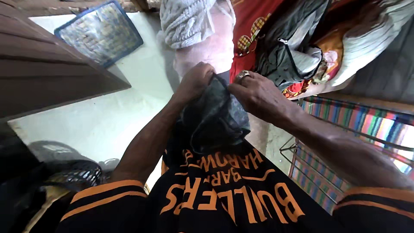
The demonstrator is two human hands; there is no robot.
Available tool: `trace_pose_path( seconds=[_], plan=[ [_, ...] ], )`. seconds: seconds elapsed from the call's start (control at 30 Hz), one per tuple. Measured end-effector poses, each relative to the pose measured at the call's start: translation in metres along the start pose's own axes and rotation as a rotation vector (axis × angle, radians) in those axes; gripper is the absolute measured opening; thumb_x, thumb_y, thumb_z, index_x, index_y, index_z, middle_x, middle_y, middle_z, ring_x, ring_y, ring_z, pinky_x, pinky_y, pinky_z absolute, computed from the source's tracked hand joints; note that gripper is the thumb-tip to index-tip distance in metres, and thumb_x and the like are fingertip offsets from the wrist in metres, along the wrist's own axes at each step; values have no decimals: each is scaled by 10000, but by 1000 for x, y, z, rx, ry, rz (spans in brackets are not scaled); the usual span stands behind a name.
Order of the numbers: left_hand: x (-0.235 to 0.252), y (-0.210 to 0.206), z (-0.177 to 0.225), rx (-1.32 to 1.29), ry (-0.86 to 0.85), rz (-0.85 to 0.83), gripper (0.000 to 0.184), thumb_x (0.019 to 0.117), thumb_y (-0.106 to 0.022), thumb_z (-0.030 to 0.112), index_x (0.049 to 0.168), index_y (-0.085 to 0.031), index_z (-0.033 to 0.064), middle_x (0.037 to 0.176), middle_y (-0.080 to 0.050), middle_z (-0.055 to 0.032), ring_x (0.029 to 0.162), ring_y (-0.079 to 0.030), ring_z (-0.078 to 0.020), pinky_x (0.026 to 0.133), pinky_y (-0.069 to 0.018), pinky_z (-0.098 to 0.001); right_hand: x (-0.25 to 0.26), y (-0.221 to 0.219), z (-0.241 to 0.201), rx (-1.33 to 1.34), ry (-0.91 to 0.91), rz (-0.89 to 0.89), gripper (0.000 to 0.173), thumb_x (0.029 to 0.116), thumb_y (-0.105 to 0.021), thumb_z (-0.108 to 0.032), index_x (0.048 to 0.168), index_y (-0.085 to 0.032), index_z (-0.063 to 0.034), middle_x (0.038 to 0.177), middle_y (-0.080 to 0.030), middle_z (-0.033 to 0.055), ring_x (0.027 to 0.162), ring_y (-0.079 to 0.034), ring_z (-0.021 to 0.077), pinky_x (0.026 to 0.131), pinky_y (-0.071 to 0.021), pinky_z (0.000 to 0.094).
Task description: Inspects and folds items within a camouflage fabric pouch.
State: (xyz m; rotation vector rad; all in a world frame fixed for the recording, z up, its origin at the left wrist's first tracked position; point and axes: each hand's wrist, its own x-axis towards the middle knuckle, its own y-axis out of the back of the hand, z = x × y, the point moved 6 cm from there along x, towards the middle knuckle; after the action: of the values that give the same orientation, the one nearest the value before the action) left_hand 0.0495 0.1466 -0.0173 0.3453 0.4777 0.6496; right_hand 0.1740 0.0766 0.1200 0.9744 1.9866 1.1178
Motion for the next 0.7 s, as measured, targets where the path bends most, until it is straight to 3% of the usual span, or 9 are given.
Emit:
trace_pose_path(
  seconds=[0.1, 0.2, 0.3, 0.37, 0.43, 0.47, 0.53, 0.6, 0.7],
  plan=[
    [12, 8, -10, 75, 30, 77, 317, 1068, -436, 143, 1209, -660, -31, 1175, -668, -235, 1119, -657, -380, 977, -503, -548, -7, 6, -2, -28, 34, 24, 190, 997, -520, -9, 1039, -705, 8, 965, -707, 213, 975, -696, 396, 879, -564, 504],
    [22, 19, -30, 125, 181, 63, 346, 1085, -396, 188, 1270, -632, 16, 1210, -674, -236, 1155, -648, -418, 967, -488, -635, -9, 14, 0, -3, 92, 67, 193, 1019, -515, -34, 1049, -703, -4, 996, -711, 200, 1010, -696, 375, 942, -550, 488],
    [24, 42, -24, 122, 171, 79, 362, 1072, -391, 168, 1292, -611, -17, 1232, -653, -266, 1170, -635, -426, 991, -481, -627, -10, 26, 0, 24, 120, 114, 201, 1027, -515, -58, 1066, -709, -23, 1004, -719, 187, 1028, -698, 357, 966, -545, 482],
    [17, 56, 4, 10, 3, 73, 352, 1048, -448, 146, 1343, -577, 2, 1307, -628, -212, 1176, -636, -317, 1012, -502, -497, -10, 35, 3, 9, 114, 136, 178, 1020, -530, -60, 1047, -702, -24, 988, -713, 186, 1003, -697, 357, 931, -550, 478],
    [5, 59, 49, -56, -296, -33, 420, 1002, -540, 143, 1404, -549, 20, 1422, -582, -157, 1316, -563, -240, 1119, -445, -409, -10, 38, 8, -11, 112, 170, 176, 1018, -536, -54, 1035, -708, -22, 985, -718, 180, 1002, -704, 346, 955, -547, 466],
    [-2, 52, 71, -68, -453, -83, 400, 973, -587, 130, 1354, -595, 6, 1370, -618, -154, 1302, -574, -226, 1126, -443, -393, -11, 38, 9, -20, 108, 179, 185, 1022, -531, -54, 1047, -712, -23, 995, -722, 180, 1016, -705, 345, 978, -541, 468],
    [-9, 36, 96, -50, -666, -148, 284, 936, -578, 69, 1183, -704, 5, 1147, -705, -136, 1120, -655, -221, 1013, -507, -379, -10, 38, 13, -42, 100, 194, 210, 1029, -526, -61, 1104, -720, -29, 1009, -721, 185, 1019, -700, 355, 971, -541, 476],
    [-4, 32, 102, 11, -706, -123, 203, 977, -556, 39, 1086, -719, -12, 1022, -724, -146, 982, -699, -239, 914, -550, -388, -10, 41, 17, -72, 79, 200, 211, 1025, -521, -55, 1104, -715, -27, 1020, -721, 194, 1034, -697, 374, 955, -546, 489],
    [14, 31, 102, 108, -630, -39, 226, 1032, -511, 82, 1096, -714, 7, 1040, -716, -145, 982, -702, -253, 911, -555, -411, -13, 44, 25, -87, 37, 191, 186, 1017, -521, -37, 1044, -702, -5, 1011, -712, 209, 1050, -688, 394, 946, -548, 505]
  ],
)
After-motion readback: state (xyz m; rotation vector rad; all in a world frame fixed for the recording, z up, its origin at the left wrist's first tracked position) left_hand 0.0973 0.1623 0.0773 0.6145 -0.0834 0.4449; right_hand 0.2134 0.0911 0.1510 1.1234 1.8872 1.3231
